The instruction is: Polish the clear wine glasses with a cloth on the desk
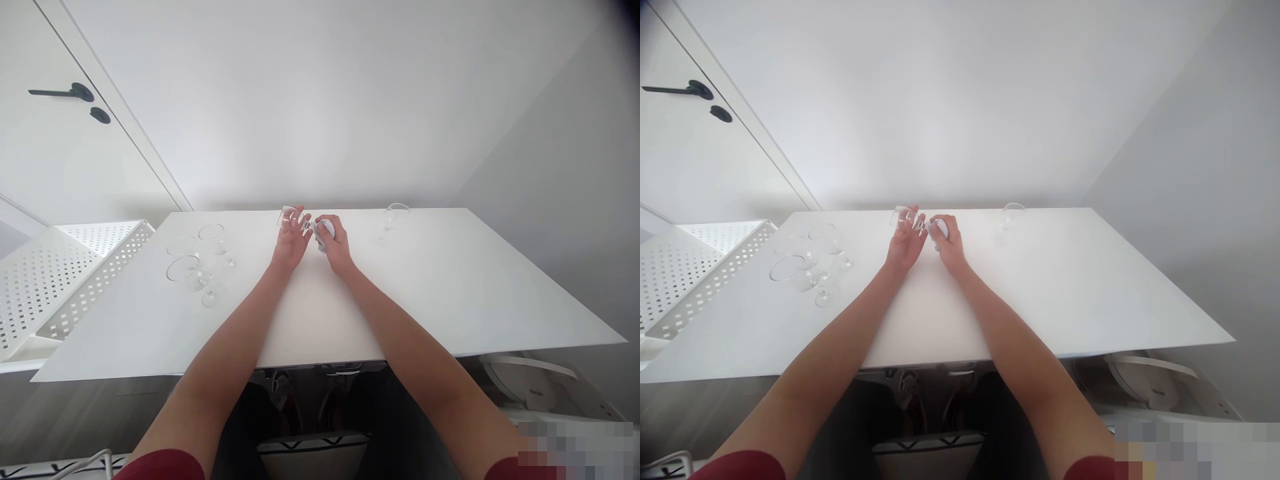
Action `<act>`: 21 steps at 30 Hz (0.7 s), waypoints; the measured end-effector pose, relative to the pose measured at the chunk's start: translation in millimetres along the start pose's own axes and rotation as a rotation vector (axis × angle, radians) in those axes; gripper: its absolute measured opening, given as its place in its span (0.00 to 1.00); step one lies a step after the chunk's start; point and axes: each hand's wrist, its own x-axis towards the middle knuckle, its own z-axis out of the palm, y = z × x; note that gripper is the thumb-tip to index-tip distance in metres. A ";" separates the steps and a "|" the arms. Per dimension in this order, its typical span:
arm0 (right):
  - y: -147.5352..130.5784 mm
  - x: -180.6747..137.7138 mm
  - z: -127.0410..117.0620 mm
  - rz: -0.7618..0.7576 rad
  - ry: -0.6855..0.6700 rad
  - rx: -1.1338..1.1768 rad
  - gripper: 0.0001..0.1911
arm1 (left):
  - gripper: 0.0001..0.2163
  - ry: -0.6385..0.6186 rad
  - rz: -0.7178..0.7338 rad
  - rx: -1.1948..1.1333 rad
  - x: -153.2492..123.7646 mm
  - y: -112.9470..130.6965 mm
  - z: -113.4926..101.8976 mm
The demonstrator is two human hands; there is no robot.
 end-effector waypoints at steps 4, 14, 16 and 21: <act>5.2 9.8 -5.0 0.396 -0.059 0.309 0.24 | 0.24 -0.089 -0.036 0.029 -1.6 -1.3 0.0; 15.6 13.8 -7.7 0.120 0.152 -0.020 0.23 | 0.20 0.001 -0.013 0.170 1.7 -4.2 0.9; 19.3 19.8 -12.7 0.251 0.274 0.062 0.25 | 0.23 -0.053 -0.064 0.198 0.7 -5.2 3.4; 14.9 23.9 -16.7 0.437 0.234 0.212 0.26 | 0.22 -0.137 -0.102 0.310 -4.5 -8.7 8.4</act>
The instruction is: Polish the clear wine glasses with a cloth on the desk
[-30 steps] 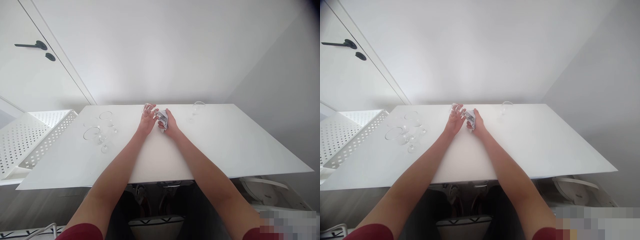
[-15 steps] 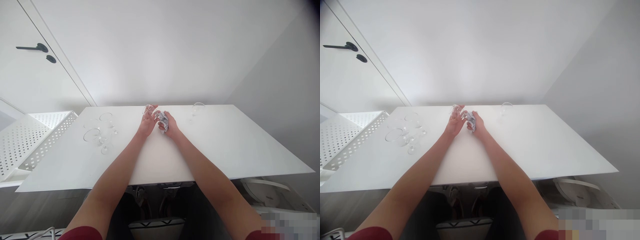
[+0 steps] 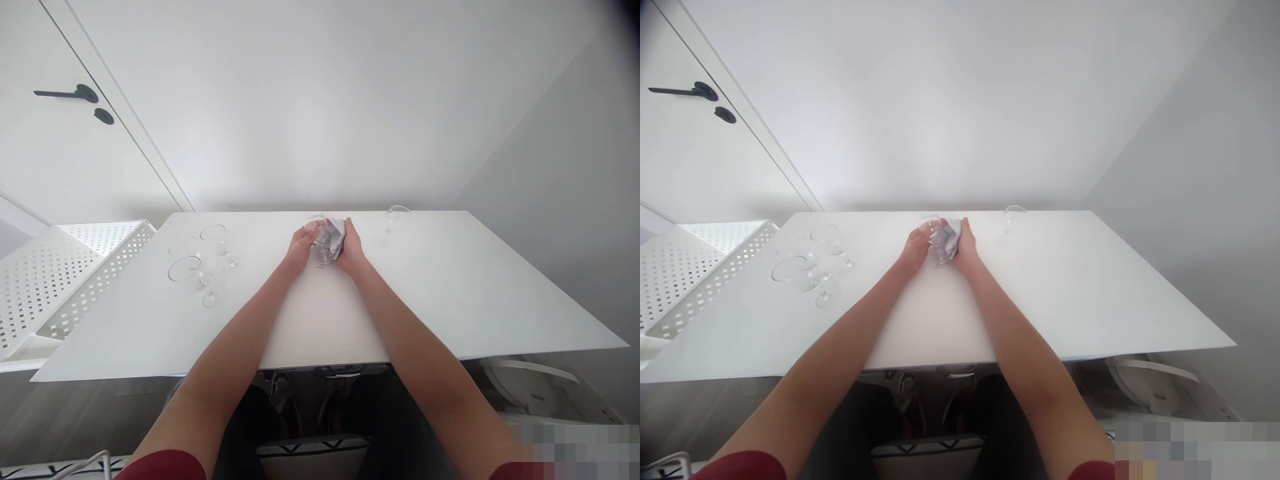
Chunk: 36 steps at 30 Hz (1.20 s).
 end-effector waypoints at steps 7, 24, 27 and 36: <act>-12.8 -27.2 7.8 0.065 -0.400 -0.096 0.20 | 0.22 0.075 0.041 0.033 -0.9 -0.7 -4.7; 1.2 -14.3 1.8 -0.438 -0.392 -0.589 0.22 | 0.19 0.088 0.077 -0.210 2.3 7.4 -10.1; 2.6 -13.1 3.3 -0.539 -0.231 -0.636 0.18 | 0.18 0.145 0.097 -0.188 3.2 6.6 -10.7; -15.7 -35.0 2.1 -0.679 -0.056 -1.057 0.08 | 0.22 0.290 0.081 -0.129 5.0 5.0 -15.1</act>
